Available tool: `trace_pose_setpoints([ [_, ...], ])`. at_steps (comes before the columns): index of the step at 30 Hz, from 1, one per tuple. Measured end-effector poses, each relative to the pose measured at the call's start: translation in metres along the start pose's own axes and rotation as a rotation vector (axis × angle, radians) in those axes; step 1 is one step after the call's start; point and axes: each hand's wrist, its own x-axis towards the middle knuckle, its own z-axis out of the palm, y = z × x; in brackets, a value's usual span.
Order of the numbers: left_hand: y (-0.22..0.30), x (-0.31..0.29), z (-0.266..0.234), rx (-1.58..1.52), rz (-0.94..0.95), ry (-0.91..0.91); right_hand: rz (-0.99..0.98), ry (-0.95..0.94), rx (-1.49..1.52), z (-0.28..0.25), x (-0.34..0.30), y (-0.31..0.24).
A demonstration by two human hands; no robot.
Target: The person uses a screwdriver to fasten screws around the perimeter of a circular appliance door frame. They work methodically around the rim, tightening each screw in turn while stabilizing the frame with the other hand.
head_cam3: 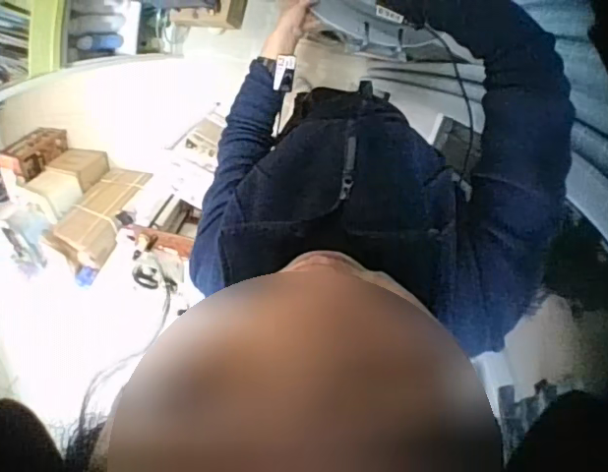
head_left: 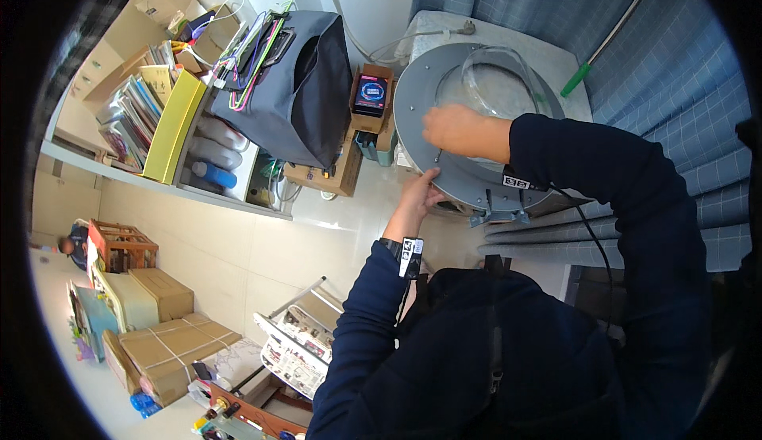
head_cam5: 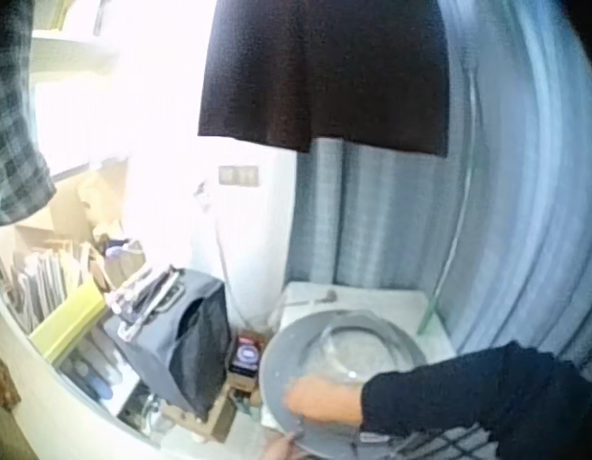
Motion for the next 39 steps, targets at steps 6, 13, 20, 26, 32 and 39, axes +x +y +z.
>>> trace_pose_setpoints([
  [6, 0.004, -0.006, 0.001, 0.062, -0.035, 0.001, 0.103, -0.308, 0.205, -0.004, 0.0, -0.003],
  [13, 0.009, -0.007, -0.001, 0.065, -0.042, -0.036, 0.236, -0.144, 0.329, -0.009, 0.005, -0.008],
  [20, 0.009, -0.006, -0.002, 0.119, -0.061, -0.006, 0.114, -0.25, 0.255, 0.001, 0.014, -0.003],
  [26, 0.009, -0.003, -0.006, 0.076, -0.087, -0.047, 0.134, 0.142, 0.179, 0.02, 0.004, -0.002],
  [32, 0.014, -0.007, -0.006, 0.179, -0.032, 0.069, -0.235, -0.051, 0.011, 0.008, 0.002, 0.002],
  [39, 0.032, -0.01, -0.009, 0.256, -0.044, 0.087, 0.149, -0.127, 0.41, 0.013, -0.004, 0.016],
])
